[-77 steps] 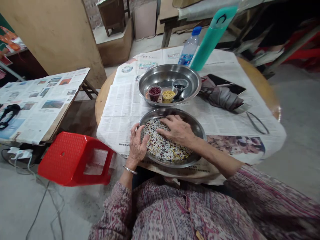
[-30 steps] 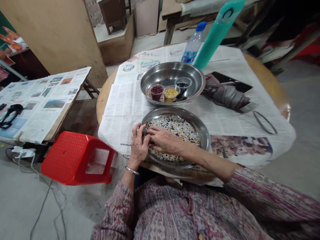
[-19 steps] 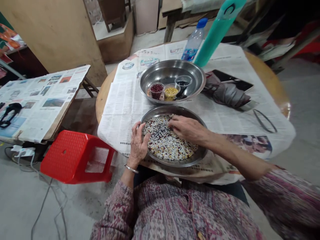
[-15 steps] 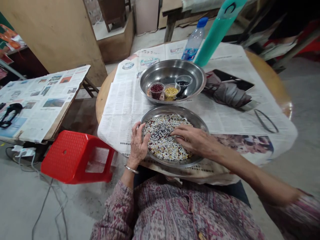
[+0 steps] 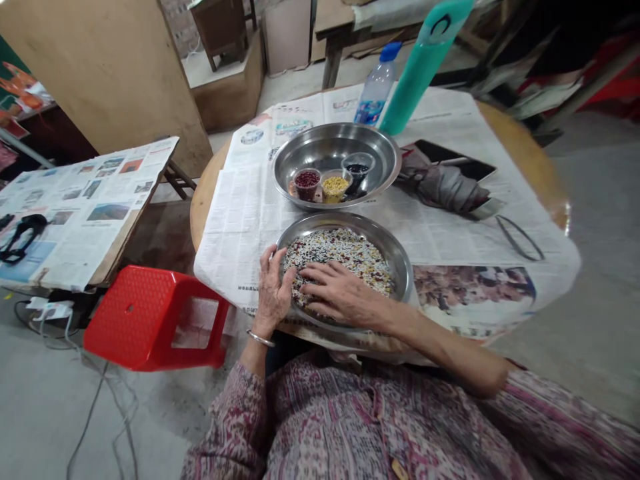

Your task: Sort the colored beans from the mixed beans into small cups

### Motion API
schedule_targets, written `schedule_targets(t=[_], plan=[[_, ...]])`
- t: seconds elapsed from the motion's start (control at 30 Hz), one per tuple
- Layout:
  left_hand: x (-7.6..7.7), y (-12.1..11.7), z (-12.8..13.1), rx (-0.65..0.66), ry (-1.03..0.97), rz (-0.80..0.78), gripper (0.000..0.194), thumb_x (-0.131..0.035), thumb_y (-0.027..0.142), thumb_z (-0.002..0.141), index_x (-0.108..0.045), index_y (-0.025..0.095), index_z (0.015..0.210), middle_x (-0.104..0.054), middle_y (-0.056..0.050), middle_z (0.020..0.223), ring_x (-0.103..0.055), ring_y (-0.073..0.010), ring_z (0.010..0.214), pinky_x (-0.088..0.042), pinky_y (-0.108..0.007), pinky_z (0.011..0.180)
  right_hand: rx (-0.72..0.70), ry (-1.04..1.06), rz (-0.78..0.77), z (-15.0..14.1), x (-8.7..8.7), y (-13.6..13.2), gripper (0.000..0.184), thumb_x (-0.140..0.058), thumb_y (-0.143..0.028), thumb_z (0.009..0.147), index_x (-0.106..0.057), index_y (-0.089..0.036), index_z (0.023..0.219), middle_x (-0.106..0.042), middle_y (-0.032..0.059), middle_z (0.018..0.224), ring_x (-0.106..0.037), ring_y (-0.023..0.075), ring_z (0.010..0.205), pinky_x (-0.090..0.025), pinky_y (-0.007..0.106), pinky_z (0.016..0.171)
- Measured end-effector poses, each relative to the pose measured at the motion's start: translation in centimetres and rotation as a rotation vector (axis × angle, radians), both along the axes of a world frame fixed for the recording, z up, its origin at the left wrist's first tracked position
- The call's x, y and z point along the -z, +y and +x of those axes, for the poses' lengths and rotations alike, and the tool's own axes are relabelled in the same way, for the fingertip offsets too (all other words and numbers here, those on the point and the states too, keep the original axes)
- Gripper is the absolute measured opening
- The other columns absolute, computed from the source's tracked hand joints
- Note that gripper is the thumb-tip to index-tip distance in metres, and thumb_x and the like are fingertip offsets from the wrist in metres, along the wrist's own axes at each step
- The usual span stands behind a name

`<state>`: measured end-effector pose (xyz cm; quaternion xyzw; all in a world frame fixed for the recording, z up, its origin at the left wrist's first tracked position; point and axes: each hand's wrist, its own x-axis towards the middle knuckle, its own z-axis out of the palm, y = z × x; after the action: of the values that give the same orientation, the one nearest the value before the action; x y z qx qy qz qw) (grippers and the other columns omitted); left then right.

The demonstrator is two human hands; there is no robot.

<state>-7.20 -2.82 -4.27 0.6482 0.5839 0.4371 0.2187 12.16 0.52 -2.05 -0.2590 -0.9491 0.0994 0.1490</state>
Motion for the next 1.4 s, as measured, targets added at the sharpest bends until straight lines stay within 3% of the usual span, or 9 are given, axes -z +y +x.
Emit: schedule_targets(t=[0.1, 0.27, 0.4, 0.5, 0.67, 0.87, 1.1, 1.23, 1.4], plan=[[0.0, 0.0, 0.0, 0.001, 0.001, 0.001, 0.038, -0.043, 0.037, 0.103, -0.048, 0.025, 0.139, -0.039, -0.01, 0.15, -0.035, -0.024, 0.146, -0.028, -0.047, 0.125, -0.032, -0.041, 0.012, 0.3, -0.1, 1.0, 0.012, -0.056, -0.019, 0.09, -0.068, -0.019, 0.094, -0.067, 0.0102, 0.11, -0.057, 0.0251, 0.106, -0.045, 0.043, 0.096], [0.2, 0.0, 0.0, 0.005, -0.012, 0.023, 0.037, -0.044, 0.036, 0.103, -0.049, 0.026, 0.138, -0.04, -0.009, 0.15, -0.036, -0.0239, 0.145, -0.028, -0.047, 0.125, 0.287, -0.072, 0.105, 3.5, 0.5, 3.5, 0.019, -0.048, -0.013, 0.089, -0.067, -0.019, 0.09, -0.067, 0.011, 0.096, -0.056, 0.0254, 0.095, -0.046, 0.037, 0.085], [0.2, 0.1, 0.0, 0.0, -0.002, 0.01, 0.036, -0.045, 0.036, 0.103, -0.049, 0.026, 0.137, -0.04, -0.009, 0.15, -0.037, -0.0248, 0.145, -0.027, -0.049, 0.125, 0.446, -0.016, 0.062, 4.1, 0.8, 4.4, 0.024, -0.047, -0.022, 0.095, -0.068, -0.018, 0.107, -0.067, 0.0119, 0.105, -0.057, 0.0265, 0.102, -0.047, 0.038, 0.09], [0.2, 0.1, 0.0, 0.004, -0.004, 0.017, 0.036, -0.044, 0.036, 0.103, -0.05, 0.025, 0.137, -0.04, -0.01, 0.15, -0.037, -0.0252, 0.144, -0.028, -0.049, 0.124, 0.422, -0.012, 0.011, 2.6, 0.8, 4.1, 0.03, -0.054, -0.032, 0.095, -0.065, -0.018, 0.12, -0.065, 0.0137, 0.114, -0.056, 0.0288, 0.109, -0.049, 0.04, 0.089], [0.3, 0.1, -0.1, 0.001, 0.006, 0.01, 0.037, -0.044, 0.036, 0.103, -0.049, 0.026, 0.138, -0.04, -0.009, 0.15, -0.037, -0.0239, 0.145, -0.029, -0.047, 0.124, 0.255, -0.034, -0.109, -0.1, 0.3, 3.1, 0.022, -0.048, -0.01, 0.09, -0.067, -0.017, 0.096, -0.064, 0.01, 0.096, -0.06, 0.0207, 0.089, -0.048, 0.032, 0.079], [0.4, 0.1, -0.1, 0.005, -0.007, 0.016, 0.036, -0.045, 0.035, 0.102, -0.051, 0.025, 0.136, -0.04, -0.01, 0.149, -0.038, -0.0246, 0.144, -0.03, -0.048, 0.124, 0.184, -0.046, -0.168, 1.6, -0.1, 3.0, 0.025, -0.05, -0.006, 0.084, -0.069, -0.021, 0.088, -0.069, 0.0046, 0.086, -0.062, 0.0178, 0.08, -0.045, 0.028, 0.075], [0.7, 0.4, -0.3, -0.003, -0.016, 0.054, 0.034, -0.045, 0.038, 0.102, -0.054, 0.023, 0.132, -0.042, -0.01, 0.147, -0.039, -0.0232, 0.143, -0.031, -0.044, 0.124, 0.312, 0.039, 0.005, 5.7, 0.7, 2.8, 0.032, -0.047, -0.005, 0.085, -0.073, -0.021, 0.094, -0.073, 0.0068, 0.094, -0.066, 0.0211, 0.089, -0.051, 0.034, 0.084], [0.7, 0.5, -0.4, -0.008, -0.007, 0.054, 0.033, -0.045, 0.038, 0.103, -0.056, 0.023, 0.13, -0.043, -0.01, 0.146, -0.039, -0.023, 0.143, -0.031, -0.043, 0.123, 0.342, 0.096, 0.049, 6.0, 0.7, 1.4, 0.027, -0.048, -0.011, 0.09, -0.073, -0.021, 0.097, -0.072, 0.0088, 0.104, -0.063, 0.0238, 0.1, -0.052, 0.037, 0.089], [0.7, 0.6, -0.4, -0.011, -0.005, 0.055, 0.032, -0.046, 0.038, 0.102, -0.056, 0.022, 0.128, -0.042, -0.011, 0.146, -0.04, -0.0229, 0.142, -0.033, -0.043, 0.123, 0.407, 0.191, 0.027, 6.0, 1.1, -0.5, 0.022, -0.05, -0.018, 0.095, -0.071, -0.02, 0.09, -0.07, 0.0081, 0.091, -0.063, 0.0237, 0.092, -0.053, 0.037, 0.084]])
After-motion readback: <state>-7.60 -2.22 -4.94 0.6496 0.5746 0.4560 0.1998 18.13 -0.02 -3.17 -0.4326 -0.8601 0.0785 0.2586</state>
